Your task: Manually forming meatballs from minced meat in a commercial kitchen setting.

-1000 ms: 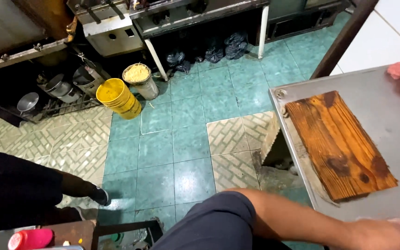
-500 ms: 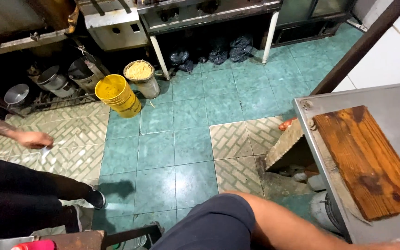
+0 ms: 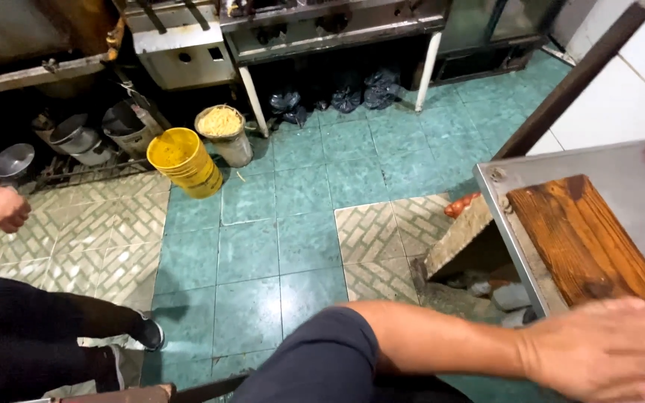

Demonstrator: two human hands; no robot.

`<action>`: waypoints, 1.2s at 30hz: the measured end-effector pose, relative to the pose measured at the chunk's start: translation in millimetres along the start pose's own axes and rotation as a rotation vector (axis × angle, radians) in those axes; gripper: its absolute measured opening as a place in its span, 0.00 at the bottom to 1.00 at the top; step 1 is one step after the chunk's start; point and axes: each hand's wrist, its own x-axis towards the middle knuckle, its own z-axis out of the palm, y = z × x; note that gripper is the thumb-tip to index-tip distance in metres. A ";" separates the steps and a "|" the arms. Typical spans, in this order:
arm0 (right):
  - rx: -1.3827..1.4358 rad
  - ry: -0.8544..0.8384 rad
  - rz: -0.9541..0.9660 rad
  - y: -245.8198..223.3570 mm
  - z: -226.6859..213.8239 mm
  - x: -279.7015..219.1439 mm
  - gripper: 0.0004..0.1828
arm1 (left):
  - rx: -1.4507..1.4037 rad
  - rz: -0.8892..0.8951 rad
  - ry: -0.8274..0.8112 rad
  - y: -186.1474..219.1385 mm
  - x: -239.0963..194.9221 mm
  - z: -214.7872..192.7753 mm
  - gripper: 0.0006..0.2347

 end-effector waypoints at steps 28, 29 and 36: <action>0.349 0.235 -0.137 -23.0 9.3 -89.3 0.32 | -0.228 0.115 -0.025 48.1 66.3 77.3 0.10; 0.410 0.226 -0.183 -9.2 -13.6 -93.1 0.29 | -0.255 0.045 -0.120 48.6 71.4 81.7 0.07; 0.453 0.251 -0.181 -72.0 -0.3 -98.7 0.33 | -0.602 -0.282 -0.047 75.4 92.1 121.6 0.15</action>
